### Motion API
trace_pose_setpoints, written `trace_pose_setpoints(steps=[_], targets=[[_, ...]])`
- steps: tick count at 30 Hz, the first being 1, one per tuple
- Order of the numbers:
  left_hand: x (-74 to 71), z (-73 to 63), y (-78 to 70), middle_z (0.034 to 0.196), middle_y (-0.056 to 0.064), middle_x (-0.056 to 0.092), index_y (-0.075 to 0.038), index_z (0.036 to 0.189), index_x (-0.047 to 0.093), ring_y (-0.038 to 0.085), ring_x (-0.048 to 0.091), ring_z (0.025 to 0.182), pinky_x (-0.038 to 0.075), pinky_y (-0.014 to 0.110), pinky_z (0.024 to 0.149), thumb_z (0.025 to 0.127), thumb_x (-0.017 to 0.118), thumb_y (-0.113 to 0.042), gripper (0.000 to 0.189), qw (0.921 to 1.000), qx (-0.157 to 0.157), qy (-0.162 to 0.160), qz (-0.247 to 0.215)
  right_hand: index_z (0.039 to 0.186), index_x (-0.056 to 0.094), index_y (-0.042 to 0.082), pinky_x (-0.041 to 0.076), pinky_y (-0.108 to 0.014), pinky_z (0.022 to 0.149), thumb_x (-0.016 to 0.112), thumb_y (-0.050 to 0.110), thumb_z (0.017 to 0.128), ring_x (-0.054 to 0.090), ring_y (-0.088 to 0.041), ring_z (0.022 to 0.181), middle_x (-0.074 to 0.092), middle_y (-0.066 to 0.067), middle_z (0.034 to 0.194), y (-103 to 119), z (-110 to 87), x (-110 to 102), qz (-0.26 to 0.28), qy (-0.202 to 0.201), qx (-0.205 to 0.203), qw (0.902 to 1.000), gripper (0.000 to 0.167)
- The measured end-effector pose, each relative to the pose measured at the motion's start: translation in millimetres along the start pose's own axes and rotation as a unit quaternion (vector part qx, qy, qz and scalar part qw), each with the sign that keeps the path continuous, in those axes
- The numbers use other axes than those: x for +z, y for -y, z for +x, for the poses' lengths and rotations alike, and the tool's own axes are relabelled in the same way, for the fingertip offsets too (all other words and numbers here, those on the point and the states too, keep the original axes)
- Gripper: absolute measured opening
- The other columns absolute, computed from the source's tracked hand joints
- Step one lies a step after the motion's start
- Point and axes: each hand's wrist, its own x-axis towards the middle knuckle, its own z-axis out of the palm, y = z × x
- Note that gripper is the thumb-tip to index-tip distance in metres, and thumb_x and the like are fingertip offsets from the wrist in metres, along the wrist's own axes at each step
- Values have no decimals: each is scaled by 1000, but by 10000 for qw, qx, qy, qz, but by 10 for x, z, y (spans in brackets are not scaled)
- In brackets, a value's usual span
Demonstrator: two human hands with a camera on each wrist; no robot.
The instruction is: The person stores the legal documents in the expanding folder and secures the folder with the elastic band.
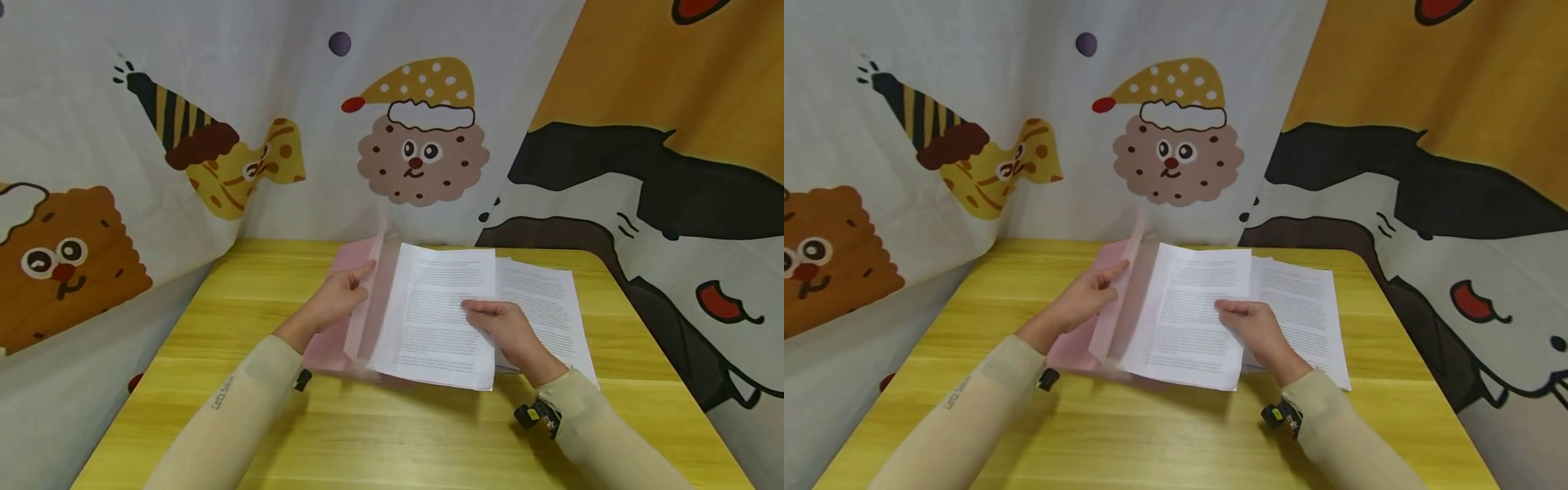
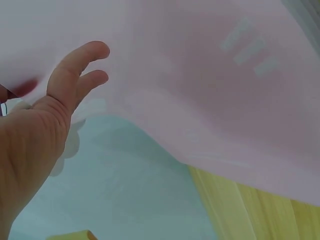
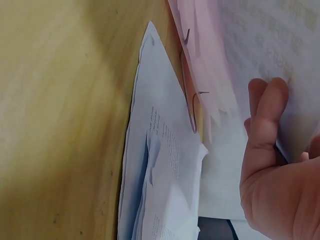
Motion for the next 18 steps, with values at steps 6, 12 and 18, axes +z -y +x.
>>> trace_pose_setpoints(steps=[6,12,18], targets=[[35,-5,-17,157,16,56,-11,167,35,11,31,51,32,23,50,105,50,-8,64,9996,-110,-11,257,138,73,7,45,-41,117,70,23,104,47,-33,151,63,-14,153,-14,114,11,-222,147,-76,9996,38],[84,16,-46,159,6,57,-16,167,36,11,30,54,32,23,52,104,52,-9,65,9983,-185,23,555,137,73,2,40,-49,124,69,18,103,46,-36,153,65,-17,151,0,258,159,-15,271,-167,9995,37],[114,28,-61,89,2,71,-19,167,36,11,33,52,33,23,51,103,52,-10,67,9976,-269,21,645,132,76,6,41,-48,124,70,17,102,49,-32,151,68,-13,147,80,368,417,-39,155,-144,9998,33]])
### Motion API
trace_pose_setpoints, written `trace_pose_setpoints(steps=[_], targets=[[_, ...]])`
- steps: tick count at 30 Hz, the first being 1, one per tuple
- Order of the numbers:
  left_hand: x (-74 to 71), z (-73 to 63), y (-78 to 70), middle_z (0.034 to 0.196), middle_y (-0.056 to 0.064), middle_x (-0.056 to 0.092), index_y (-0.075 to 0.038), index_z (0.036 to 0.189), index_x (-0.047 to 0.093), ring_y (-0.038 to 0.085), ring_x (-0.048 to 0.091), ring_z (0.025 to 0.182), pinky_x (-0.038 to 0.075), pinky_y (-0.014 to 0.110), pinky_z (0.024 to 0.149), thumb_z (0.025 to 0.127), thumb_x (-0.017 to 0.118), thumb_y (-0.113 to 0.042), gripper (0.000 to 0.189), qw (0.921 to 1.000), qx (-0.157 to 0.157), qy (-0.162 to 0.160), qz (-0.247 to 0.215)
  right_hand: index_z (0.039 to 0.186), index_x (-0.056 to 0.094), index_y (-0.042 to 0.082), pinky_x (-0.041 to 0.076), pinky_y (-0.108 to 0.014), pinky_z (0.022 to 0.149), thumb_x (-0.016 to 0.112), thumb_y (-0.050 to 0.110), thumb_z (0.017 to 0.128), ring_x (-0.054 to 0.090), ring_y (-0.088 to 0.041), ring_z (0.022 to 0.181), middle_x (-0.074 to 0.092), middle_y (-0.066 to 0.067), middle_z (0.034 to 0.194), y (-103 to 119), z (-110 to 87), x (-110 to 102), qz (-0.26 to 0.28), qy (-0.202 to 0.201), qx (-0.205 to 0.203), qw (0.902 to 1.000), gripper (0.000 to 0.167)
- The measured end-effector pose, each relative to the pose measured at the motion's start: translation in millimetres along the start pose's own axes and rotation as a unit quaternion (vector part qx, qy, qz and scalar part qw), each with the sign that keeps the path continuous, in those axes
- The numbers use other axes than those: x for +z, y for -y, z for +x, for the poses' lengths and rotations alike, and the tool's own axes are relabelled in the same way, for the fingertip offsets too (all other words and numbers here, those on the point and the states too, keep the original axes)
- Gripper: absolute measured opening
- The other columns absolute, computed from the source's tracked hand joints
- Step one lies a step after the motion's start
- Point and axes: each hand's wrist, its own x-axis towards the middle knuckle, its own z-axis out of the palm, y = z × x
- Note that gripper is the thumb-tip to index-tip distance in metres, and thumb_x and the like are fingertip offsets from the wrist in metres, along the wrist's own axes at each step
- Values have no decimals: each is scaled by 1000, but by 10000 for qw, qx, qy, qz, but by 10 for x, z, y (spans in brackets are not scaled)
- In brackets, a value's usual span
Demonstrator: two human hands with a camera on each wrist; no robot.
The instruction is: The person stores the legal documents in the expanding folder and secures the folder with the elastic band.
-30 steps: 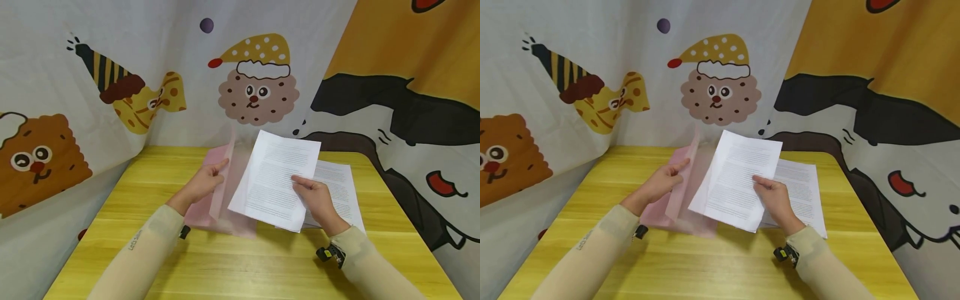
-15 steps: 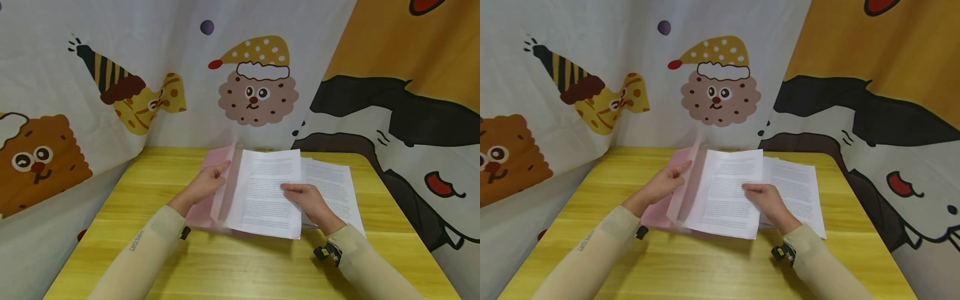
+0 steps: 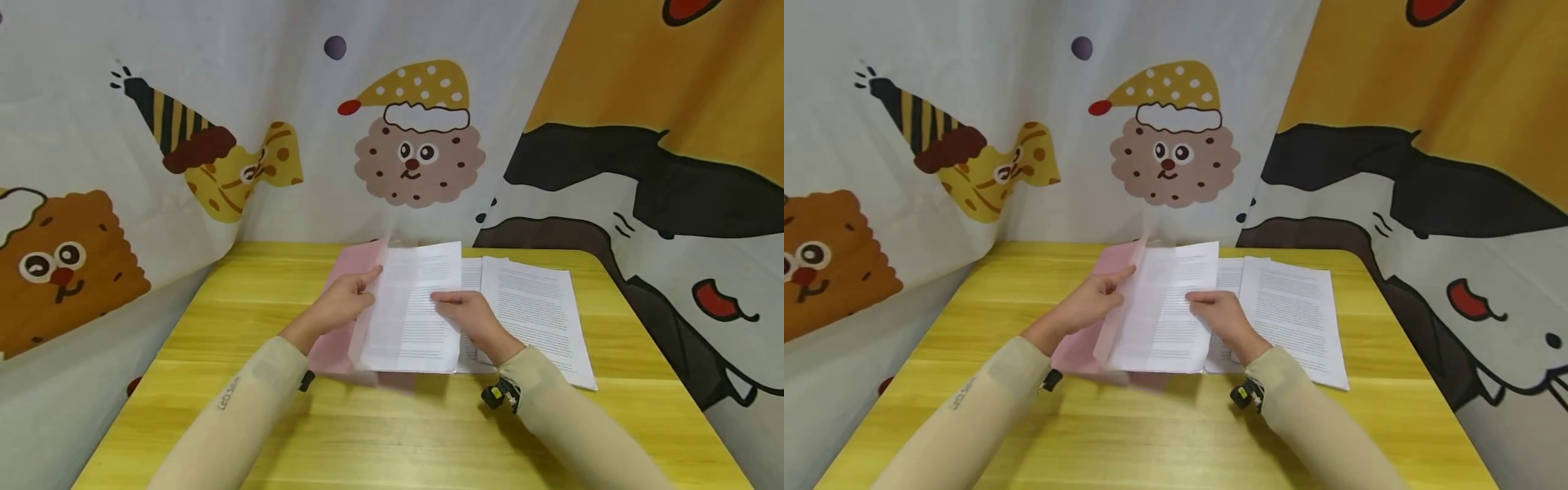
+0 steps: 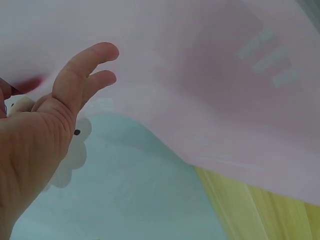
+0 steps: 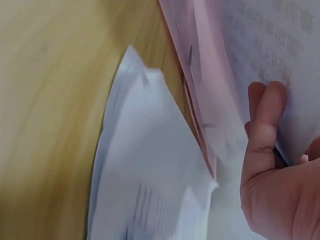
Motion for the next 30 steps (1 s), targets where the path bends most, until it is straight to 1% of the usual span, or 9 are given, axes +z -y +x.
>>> trace_pose_setpoints(steps=[3,7,10,13,15,17,22,26,30], targets=[[15,2,1,59,-5,39,-19,167,35,10,33,50,33,23,50,103,52,-10,67,10000,-40,23,1,131,77,7,41,-47,124,70,18,101,51,-30,150,69,-11,147,21,59,111,-42,40,2,10000,33],[29,-1,-11,79,4,60,-19,167,35,11,33,50,33,23,50,103,52,-10,67,10000,-35,6,24,136,75,12,54,-38,106,69,24,102,65,-26,129,71,-12,143,27,64,118,-167,101,122,9997,36],[34,16,-12,139,9,68,-19,167,35,11,31,51,32,23,50,103,52,-11,66,10000,14,-15,79,142,71,12,60,-30,81,68,24,104,72,-19,101,72,-15,135,4,13,5,-74,83,252,9996,40],[28,31,-16,142,17,64,-18,167,34,10,31,51,32,23,50,103,51,-12,66,9998,66,-2,209,145,66,7,62,-29,70,68,19,104,72,-15,85,72,-17,128,-41,-32,-128,232,72,327,9992,43],[20,32,-22,127,20,66,-18,167,34,11,33,51,33,23,50,103,51,-12,66,9997,60,-6,242,145,65,5,64,-30,70,69,15,104,73,-14,85,71,-17,124,-70,-49,-192,379,93,350,9986,43],[13,28,-28,128,19,67,-18,167,35,11,34,52,33,23,50,103,51,-12,66,9997,40,-13,234,145,65,4,65,-31,72,70,14,103,73,-15,86,71,-15,122,-100,-50,-229,457,128,383,9981,43],[15,36,-26,167,4,49,-16,167,35,11,35,52,34,23,51,104,51,-11,66,9998,37,-6,190,144,66,4,65,-31,72,72,12,102,74,-16,87,72,-13,118,-131,-24,-210,502,137,366,9980,43],[18,29,-41,160,9,55,-18,168,33,11,33,52,34,23,51,105,51,-13,65,9998,-23,3,172,144,66,2,65,-29,69,71,10,101,75,-15,85,73,-14,118,-91,28,-92,640,200,321,9972,44],[25,12,-46,172,-2,41,-19,167,34,10,33,52,34,23,51,106,52,-12,64,9999,-49,-40,118,143,66,2,64,-28,68,72,10,101,75,-15,83,73,-14,118,-58,87,65,772,324,297,9960,43]])
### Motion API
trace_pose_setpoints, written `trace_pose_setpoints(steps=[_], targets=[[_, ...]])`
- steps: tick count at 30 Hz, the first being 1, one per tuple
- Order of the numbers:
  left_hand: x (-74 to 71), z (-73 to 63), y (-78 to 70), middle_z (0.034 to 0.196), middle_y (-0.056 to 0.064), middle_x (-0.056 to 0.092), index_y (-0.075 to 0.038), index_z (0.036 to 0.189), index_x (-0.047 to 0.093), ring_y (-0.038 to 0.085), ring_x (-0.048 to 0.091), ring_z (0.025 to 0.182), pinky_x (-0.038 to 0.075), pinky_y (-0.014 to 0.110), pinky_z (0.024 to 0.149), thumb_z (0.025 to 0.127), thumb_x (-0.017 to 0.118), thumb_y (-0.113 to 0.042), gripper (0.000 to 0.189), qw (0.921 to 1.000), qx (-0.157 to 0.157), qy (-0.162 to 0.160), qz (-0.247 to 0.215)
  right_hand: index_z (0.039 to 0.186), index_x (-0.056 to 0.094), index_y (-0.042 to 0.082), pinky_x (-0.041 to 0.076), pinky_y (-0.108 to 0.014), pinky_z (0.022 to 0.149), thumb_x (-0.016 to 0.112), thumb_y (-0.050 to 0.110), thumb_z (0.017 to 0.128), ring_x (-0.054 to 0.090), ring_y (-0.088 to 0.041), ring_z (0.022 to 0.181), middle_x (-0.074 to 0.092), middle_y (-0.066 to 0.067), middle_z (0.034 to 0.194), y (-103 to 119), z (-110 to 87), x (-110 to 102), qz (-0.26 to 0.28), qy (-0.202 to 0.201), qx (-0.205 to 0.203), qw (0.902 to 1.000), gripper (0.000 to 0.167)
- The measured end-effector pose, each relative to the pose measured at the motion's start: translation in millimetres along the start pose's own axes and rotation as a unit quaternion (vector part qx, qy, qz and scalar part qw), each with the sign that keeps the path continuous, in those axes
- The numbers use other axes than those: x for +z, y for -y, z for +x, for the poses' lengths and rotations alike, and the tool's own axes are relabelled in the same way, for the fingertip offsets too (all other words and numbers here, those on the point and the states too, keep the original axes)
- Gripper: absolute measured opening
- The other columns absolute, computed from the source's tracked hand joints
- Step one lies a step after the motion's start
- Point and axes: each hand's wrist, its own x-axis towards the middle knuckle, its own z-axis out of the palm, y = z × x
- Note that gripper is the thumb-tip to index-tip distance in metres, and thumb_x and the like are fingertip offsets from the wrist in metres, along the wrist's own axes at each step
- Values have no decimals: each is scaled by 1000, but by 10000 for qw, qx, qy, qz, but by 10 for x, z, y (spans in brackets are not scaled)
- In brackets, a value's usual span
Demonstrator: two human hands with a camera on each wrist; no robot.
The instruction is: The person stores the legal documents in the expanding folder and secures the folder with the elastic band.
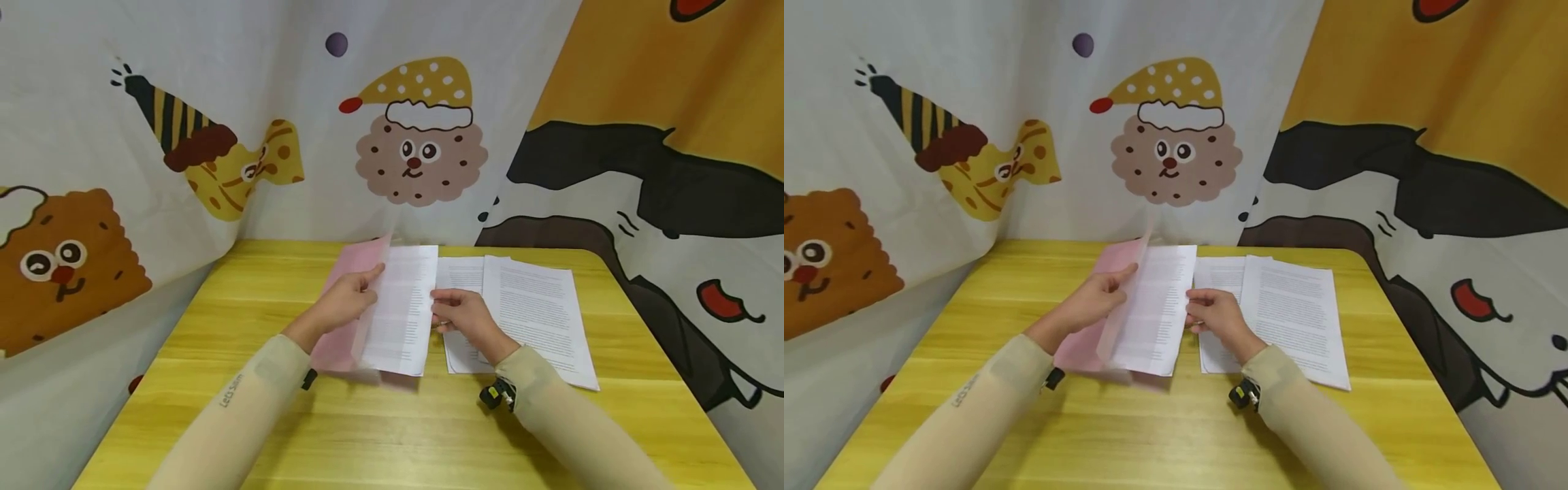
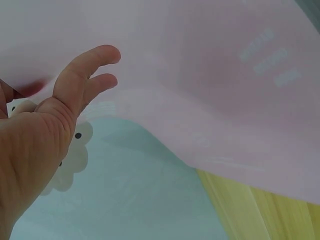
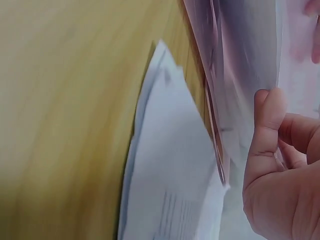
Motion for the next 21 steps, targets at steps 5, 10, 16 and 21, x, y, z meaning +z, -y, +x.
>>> trace_pose_setpoints(steps=[5,10,16,21], targets=[[17,3,-3,149,8,65,-17,167,37,9,33,51,35,22,50,105,52,-10,64,10000,55,-34,-46,139,69,2,62,-27,65,72,7,99,74,-15,80,72,-11,111,-12,85,171,245,12,-7,9997,40],[28,18,6,65,-1,43,-15,166,38,10,39,51,37,23,50,105,51,-8,64,9999,73,-20,-80,138,70,1,61,-27,61,72,4,99,74,-13,74,74,-10,111,6,151,300,424,-42,-17,9991,40],[34,26,-8,61,-7,34,-12,166,38,10,38,52,37,23,51,103,51,-7,64,9999,146,-24,-41,139,70,3,59,-25,59,72,4,99,73,-12,71,76,-14,116,23,196,383,485,5,-36,9988,40],[38,26,-9,61,-8,34,-16,166,38,9,34,51,37,23,52,104,52,-8,64,10000,85,2,21,139,69,2,58,-24,58,71,4,99,72,-10,68,77,-19,121,38,189,412,397,53,-44,9992,40]])
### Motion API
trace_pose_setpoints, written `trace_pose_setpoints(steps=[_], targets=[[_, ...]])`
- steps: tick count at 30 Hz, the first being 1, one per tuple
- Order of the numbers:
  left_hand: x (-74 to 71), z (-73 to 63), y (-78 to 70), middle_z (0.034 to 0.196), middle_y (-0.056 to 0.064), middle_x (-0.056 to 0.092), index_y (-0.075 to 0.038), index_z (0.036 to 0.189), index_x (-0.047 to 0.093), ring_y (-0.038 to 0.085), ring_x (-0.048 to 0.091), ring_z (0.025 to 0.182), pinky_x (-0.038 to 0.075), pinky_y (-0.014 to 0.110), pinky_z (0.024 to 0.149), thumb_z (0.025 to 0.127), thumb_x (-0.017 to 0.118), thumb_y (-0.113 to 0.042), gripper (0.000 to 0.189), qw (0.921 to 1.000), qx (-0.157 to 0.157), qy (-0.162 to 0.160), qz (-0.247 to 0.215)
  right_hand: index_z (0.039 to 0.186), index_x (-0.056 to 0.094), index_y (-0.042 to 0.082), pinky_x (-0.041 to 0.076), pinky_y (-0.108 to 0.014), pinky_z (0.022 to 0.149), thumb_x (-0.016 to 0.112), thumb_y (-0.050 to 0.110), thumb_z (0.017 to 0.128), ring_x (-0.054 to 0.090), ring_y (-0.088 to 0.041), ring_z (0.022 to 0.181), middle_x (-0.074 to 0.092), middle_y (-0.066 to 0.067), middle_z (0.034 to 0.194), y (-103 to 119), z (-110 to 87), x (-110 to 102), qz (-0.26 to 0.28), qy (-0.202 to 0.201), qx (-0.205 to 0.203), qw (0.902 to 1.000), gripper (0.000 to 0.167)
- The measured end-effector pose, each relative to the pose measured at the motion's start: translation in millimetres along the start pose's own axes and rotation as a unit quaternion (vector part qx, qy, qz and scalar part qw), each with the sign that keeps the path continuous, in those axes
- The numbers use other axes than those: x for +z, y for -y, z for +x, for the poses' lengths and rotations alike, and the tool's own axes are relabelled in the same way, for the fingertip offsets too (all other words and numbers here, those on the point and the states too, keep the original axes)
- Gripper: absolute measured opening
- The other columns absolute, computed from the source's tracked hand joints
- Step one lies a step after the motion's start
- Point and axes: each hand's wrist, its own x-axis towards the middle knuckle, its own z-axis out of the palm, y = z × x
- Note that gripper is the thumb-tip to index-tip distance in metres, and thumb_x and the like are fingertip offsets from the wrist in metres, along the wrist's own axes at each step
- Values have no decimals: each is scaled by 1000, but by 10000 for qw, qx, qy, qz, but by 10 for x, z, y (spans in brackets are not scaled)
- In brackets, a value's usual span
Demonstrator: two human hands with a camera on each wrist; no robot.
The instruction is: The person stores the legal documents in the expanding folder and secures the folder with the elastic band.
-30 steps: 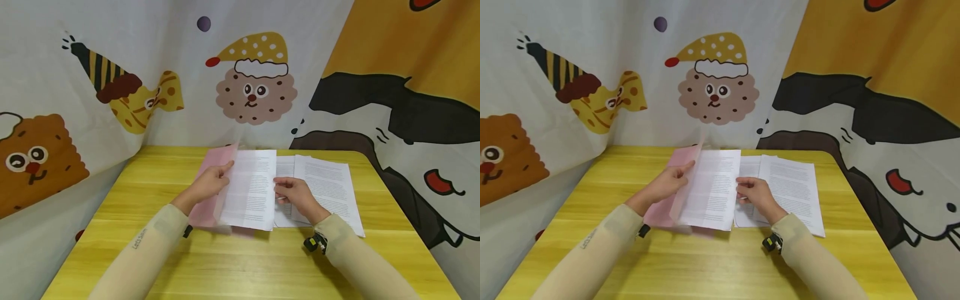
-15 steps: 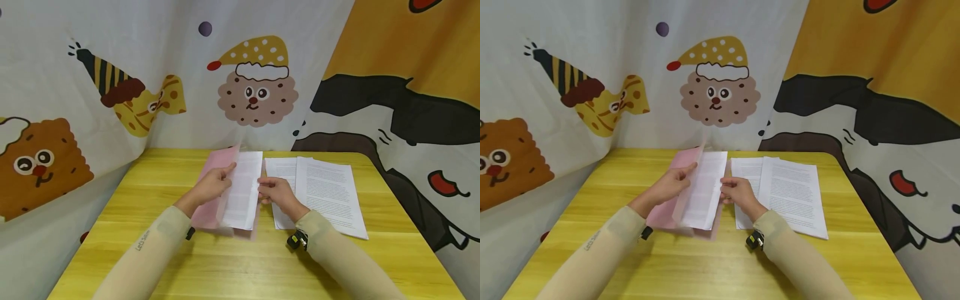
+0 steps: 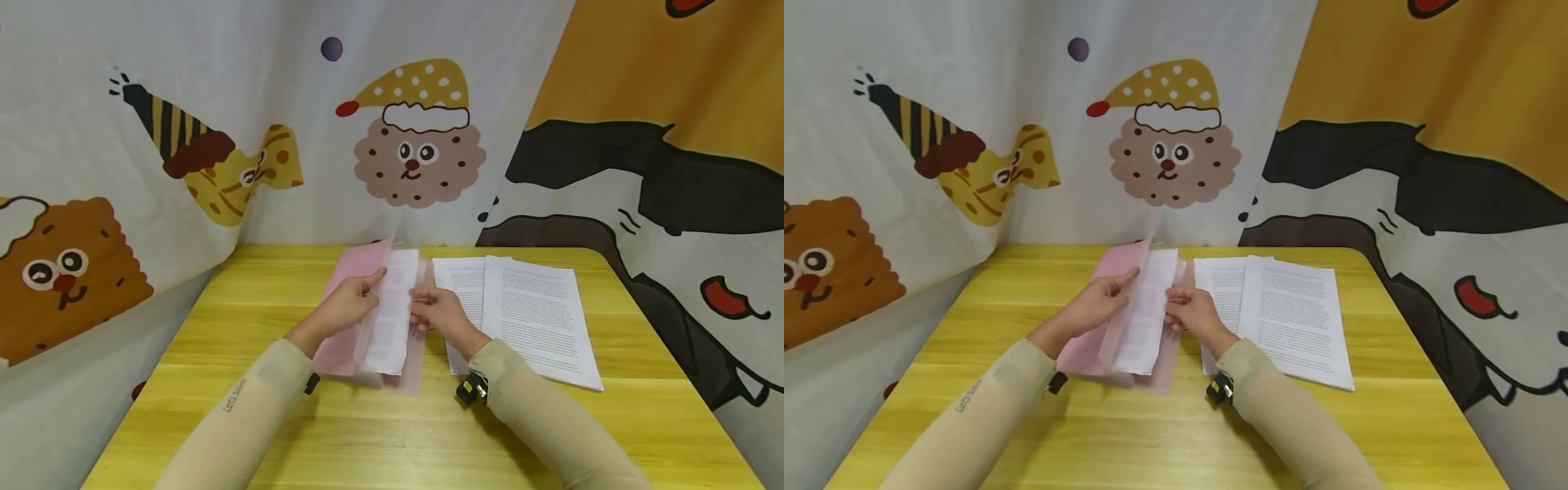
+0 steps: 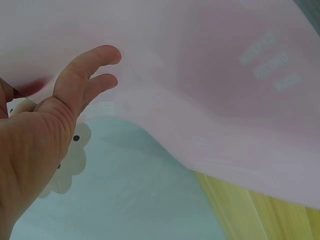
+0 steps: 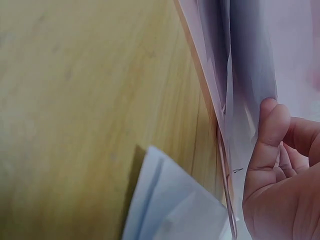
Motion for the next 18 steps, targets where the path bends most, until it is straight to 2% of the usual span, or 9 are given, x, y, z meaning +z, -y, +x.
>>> trace_pose_setpoints(steps=[4,8,9,10,11,14,17,18], targets=[[-1,-4,-2,63,-8,38,-15,166,38,8,31,50,36,22,51,104,52,-8,64,10000,14,-28,28,140,69,3,57,-23,60,72,7,100,73,-11,72,76,-20,126,4,-42,-58,-107,-52,-6,9999,41],[-2,-12,4,74,2,56,-15,166,37,9,30,50,35,22,51,103,51,-9,65,10000,64,-9,12,144,66,4,59,-24,63,72,12,102,76,-13,80,74,-20,130,-20,-82,-264,-326,-97,-87,9994,43],[-5,-17,5,75,6,56,-15,166,36,9,29,50,34,22,51,103,51,-10,65,10000,58,0,24,145,65,3,59,-25,64,71,14,102,76,-14,82,74,-20,131,-21,-97,-334,-396,-113,-112,9991,45],[-8,-23,6,83,10,60,-16,166,36,9,29,51,34,22,51,103,51,-11,65,10000,55,4,33,146,64,3,59,-25,65,71,16,103,76,-13,83,73,-21,133,-22,-118,-413,-481,-133,-130,9987,46],[-11,-24,13,97,14,66,-15,167,36,9,29,51,34,22,51,103,51,-11,65,10000,81,-2,31,148,62,2,59,-25,65,70,17,104,76,-12,84,72,-21,135,-23,-139,-501,-573,-163,-138,9981,47],[-16,-29,25,110,14,67,-14,167,36,9,28,52,33,23,51,104,51,-11,65,9999,108,-11,51,151,59,1,60,-25,67,68,22,105,75,-8,84,70,-21,139,-16,-222,-806,-782,-382,-70,9962,51],[-14,-26,33,101,10,66,-13,167,36,9,29,51,33,23,50,103,51,-10,65,9999,131,-10,26,154,56,2,61,-24,70,68,28,106,75,-5,86,67,-22,144,-12,-304,-1163,-989,-720,74,9925,56],[-13,-25,34,93,9,62,-14,167,36,9,29,50,33,22,50,103,51,-10,65,9999,117,-3,17,154,55,2,62,-24,72,68,29,106,75,-5,87,66,-23,145,-13,-330,-1293,-1026,-837,126,9911,57]])
